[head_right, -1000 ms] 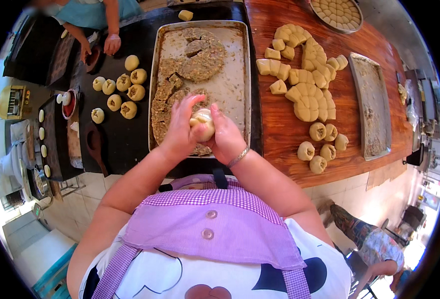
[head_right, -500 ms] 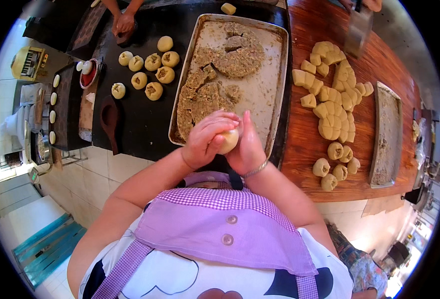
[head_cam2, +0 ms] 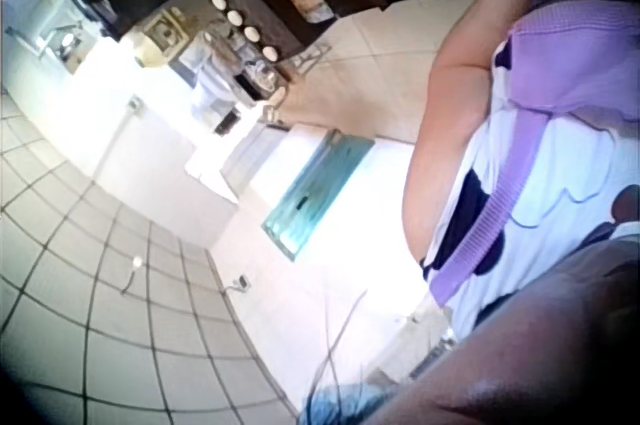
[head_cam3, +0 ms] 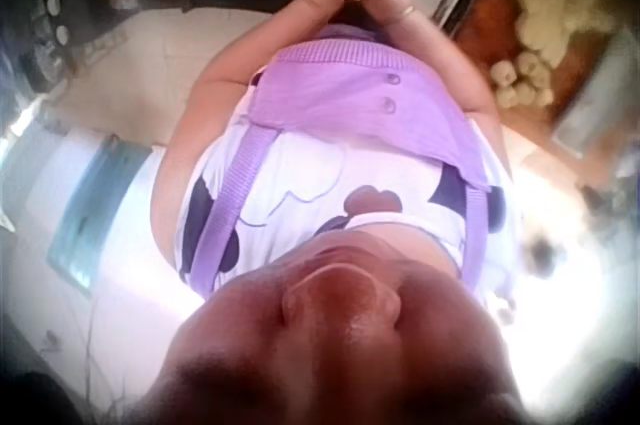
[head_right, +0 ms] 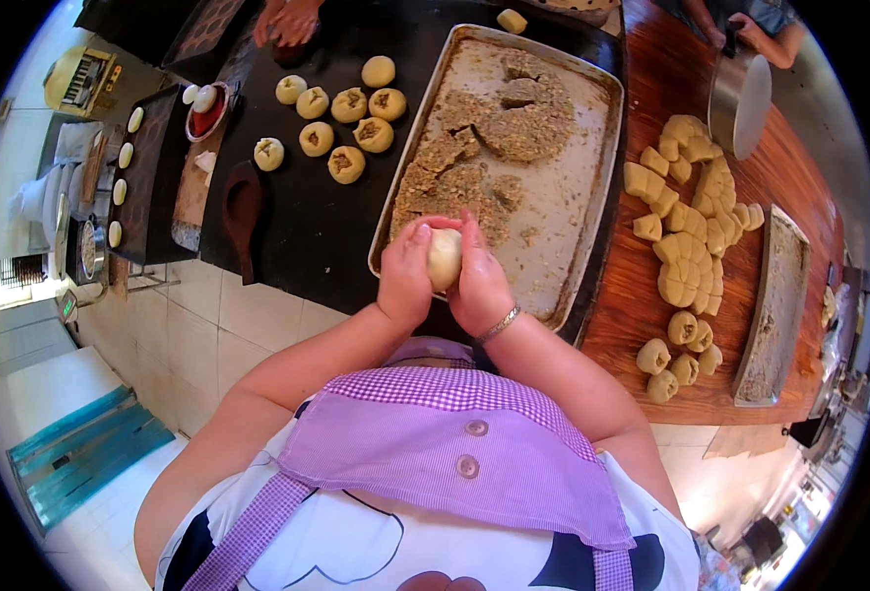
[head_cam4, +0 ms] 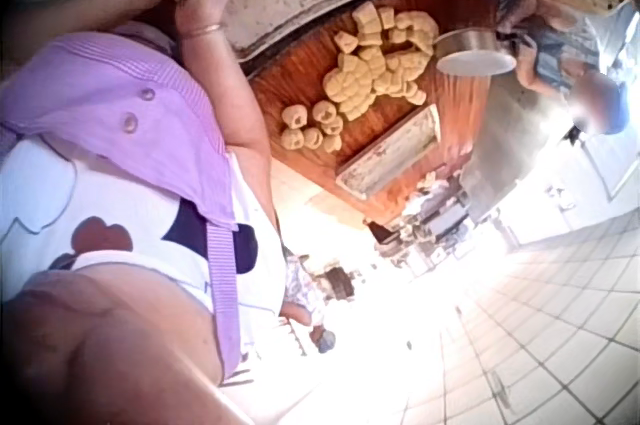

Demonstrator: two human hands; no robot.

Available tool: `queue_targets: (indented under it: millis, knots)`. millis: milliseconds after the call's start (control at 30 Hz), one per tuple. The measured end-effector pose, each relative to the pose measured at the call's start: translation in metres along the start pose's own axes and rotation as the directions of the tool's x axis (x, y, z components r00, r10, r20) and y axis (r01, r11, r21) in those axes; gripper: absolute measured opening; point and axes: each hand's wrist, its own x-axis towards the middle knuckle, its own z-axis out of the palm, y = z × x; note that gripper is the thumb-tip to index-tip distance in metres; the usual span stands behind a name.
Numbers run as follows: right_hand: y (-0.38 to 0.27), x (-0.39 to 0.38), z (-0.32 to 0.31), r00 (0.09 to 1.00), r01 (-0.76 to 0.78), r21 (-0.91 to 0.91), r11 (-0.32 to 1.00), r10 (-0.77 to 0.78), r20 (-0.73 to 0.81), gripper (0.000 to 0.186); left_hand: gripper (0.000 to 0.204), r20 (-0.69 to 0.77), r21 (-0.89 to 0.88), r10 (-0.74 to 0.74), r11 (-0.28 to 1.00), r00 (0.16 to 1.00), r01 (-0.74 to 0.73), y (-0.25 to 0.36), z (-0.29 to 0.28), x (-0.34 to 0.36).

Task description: The person prepares bread by placing a portion of filling from a tray onto a flattened piece of dough, then folding and sealing the dough by hand before placing it on a workspace.

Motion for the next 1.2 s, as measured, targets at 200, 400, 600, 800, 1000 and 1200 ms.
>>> queue_targets:
  millis: [200,400,600,800,1000,1200]
  knots:
    - [0.006,0.009,-0.040,0.998,0.056,-0.399,0.915,-0.038,0.052,0.068,0.037,-0.545,-0.444,-0.293,0.896,0.786,0.027,-0.032,-0.121,0.068]
    - [-0.032,-0.008,-0.163,0.872,0.165,-0.552,0.817,-0.383,-0.306,0.052,0.045,-0.641,0.441,0.373,0.894,0.671,-0.076,-0.046,-0.256,0.153]
    - [-0.055,-0.014,-0.267,0.537,0.009,-0.823,0.567,-0.697,-0.475,0.038,0.064,-0.274,0.917,0.095,0.324,0.957,0.231,-0.109,-0.303,0.184]
    - [-0.116,0.017,-0.288,0.461,-0.319,-0.948,0.021,-0.870,-0.175,0.058,0.046,0.069,0.947,0.371,0.268,0.926,-0.178,-0.102,-0.248,0.117]
    - [-0.171,0.056,-0.265,0.587,-0.600,-0.790,-0.125,-0.740,-0.328,0.068,0.037,0.277,0.866,0.217,0.366,0.936,-0.341,-0.078,-0.164,0.047]
    - [-0.129,0.042,-0.289,0.548,0.026,-0.994,0.111,-0.833,-0.079,0.051,0.029,0.189,0.838,0.226,0.470,0.956,-0.277,-0.063,-0.156,0.049]
